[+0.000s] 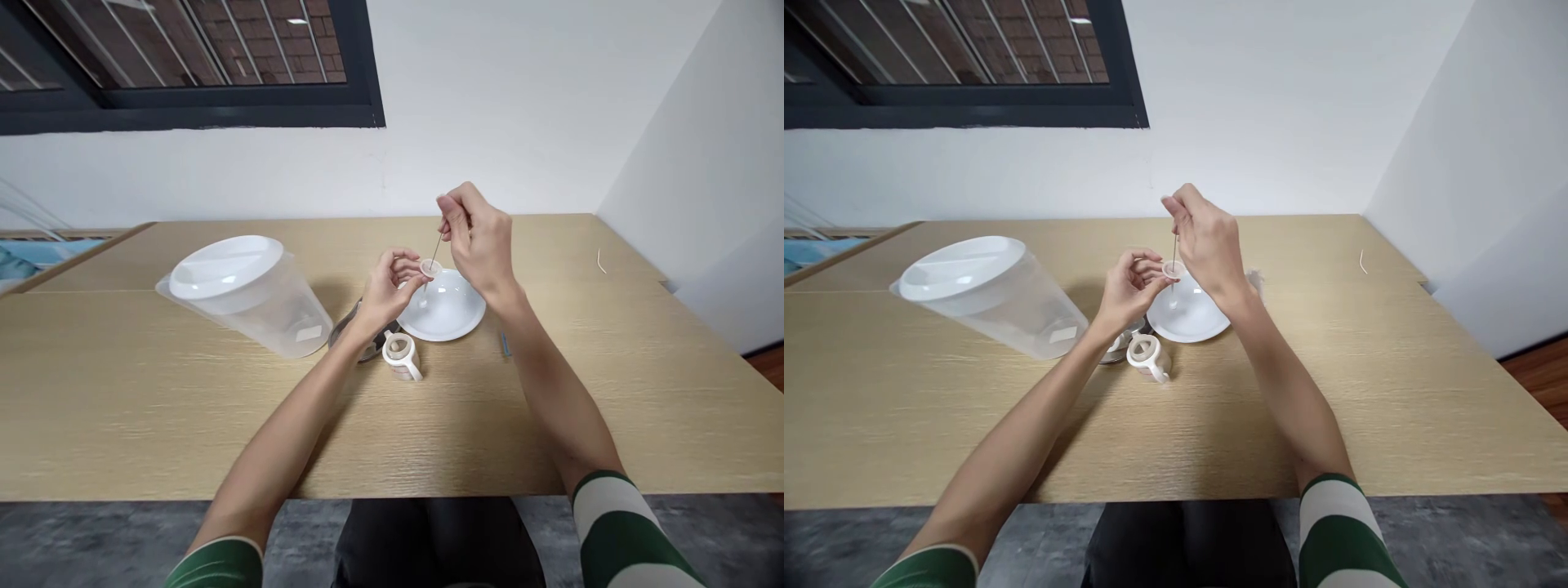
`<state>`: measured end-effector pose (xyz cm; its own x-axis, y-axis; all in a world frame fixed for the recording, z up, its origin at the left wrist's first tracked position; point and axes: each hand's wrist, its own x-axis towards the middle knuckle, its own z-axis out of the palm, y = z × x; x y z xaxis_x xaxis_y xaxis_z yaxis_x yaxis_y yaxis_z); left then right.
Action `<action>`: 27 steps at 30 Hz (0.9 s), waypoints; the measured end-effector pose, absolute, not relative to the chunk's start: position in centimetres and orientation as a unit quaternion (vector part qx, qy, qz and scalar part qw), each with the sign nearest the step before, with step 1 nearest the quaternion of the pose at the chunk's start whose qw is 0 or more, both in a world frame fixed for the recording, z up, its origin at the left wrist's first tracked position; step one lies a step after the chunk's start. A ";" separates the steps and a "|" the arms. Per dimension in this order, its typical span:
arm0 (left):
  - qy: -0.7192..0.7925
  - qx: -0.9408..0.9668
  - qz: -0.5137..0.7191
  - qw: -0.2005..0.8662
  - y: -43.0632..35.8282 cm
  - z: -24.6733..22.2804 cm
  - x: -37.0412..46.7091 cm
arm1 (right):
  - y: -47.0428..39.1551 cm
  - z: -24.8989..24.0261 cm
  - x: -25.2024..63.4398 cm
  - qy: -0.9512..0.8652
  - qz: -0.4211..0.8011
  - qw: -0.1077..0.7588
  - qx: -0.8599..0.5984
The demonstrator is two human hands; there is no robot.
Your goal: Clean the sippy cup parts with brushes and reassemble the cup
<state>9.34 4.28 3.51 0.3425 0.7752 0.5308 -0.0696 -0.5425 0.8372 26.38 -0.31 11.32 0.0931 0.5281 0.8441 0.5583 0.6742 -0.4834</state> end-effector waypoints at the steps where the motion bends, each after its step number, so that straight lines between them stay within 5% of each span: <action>1: 0.249 0.711 0.513 0.412 4.1 3.6 9.4 | -0.6 11.6 26.4 -0.665 -0.019 0.629 -0.402; 17: 0.230 0.699 0.544 0.403 4.4 3.2 9.6 | -1.4 12.3 26.5 -0.665 0.012 0.637 -0.390; 27: 0.201 0.686 0.566 0.410 4.2 3.9 10.3 | 0.5 10.4 26.3 -0.717 0.029 0.559 -0.415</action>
<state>10.30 4.21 3.90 0.2783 0.7397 0.6128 -0.1890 -0.5833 0.7900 26.25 0.53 10.39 -0.0301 0.6283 0.7774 0.5630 0.6533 -0.5062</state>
